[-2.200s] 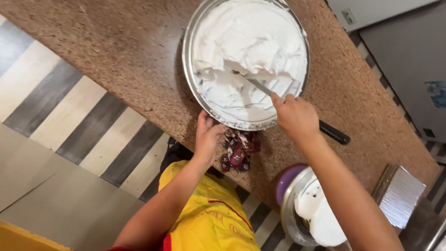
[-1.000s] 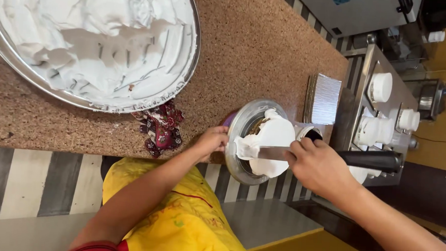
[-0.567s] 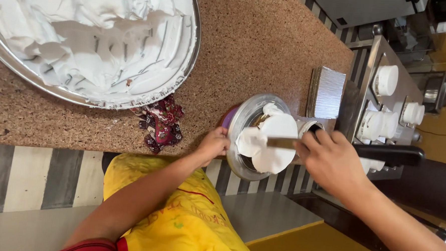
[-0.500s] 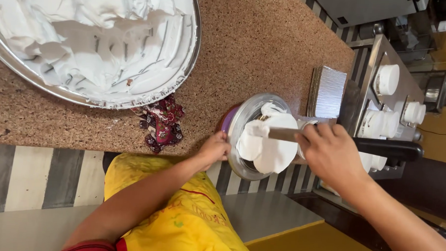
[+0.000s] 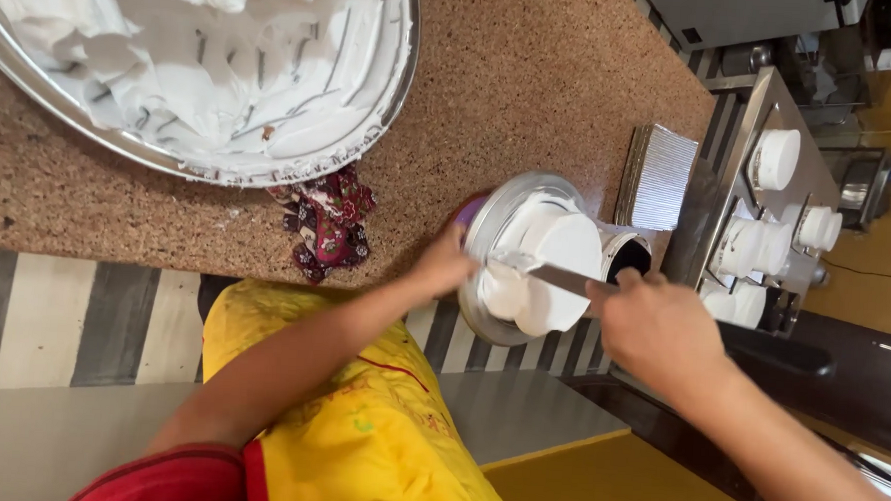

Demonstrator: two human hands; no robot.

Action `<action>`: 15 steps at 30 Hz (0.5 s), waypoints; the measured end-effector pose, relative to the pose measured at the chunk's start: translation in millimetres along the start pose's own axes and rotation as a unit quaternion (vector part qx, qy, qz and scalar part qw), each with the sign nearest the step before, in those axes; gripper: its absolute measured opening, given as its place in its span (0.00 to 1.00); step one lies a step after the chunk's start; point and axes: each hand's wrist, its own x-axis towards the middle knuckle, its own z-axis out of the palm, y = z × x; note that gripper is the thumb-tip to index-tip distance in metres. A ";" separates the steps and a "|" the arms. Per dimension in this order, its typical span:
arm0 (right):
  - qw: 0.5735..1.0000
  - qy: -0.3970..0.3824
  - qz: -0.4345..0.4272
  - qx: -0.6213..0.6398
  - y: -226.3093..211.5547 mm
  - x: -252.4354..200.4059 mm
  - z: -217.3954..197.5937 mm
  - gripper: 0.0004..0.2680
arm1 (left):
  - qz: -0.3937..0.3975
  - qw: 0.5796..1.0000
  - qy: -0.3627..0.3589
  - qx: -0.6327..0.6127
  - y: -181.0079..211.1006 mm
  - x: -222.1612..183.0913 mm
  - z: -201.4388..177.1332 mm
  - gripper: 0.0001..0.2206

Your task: The person pours dark chocolate glaze from a container over a cake on a rotating turntable and spreads it with a spatula. They then apply white frosting to another cake with the spatula, wiping the blade on a cloth between steps, and rotate the turntable to smooth the coating.

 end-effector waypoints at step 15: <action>0.998 0.022 0.026 0.043 1.6 -8.3 7.2 0.10 | 0.045 0.997 -0.029 -0.063 -30.8 21.7 0.3 0.19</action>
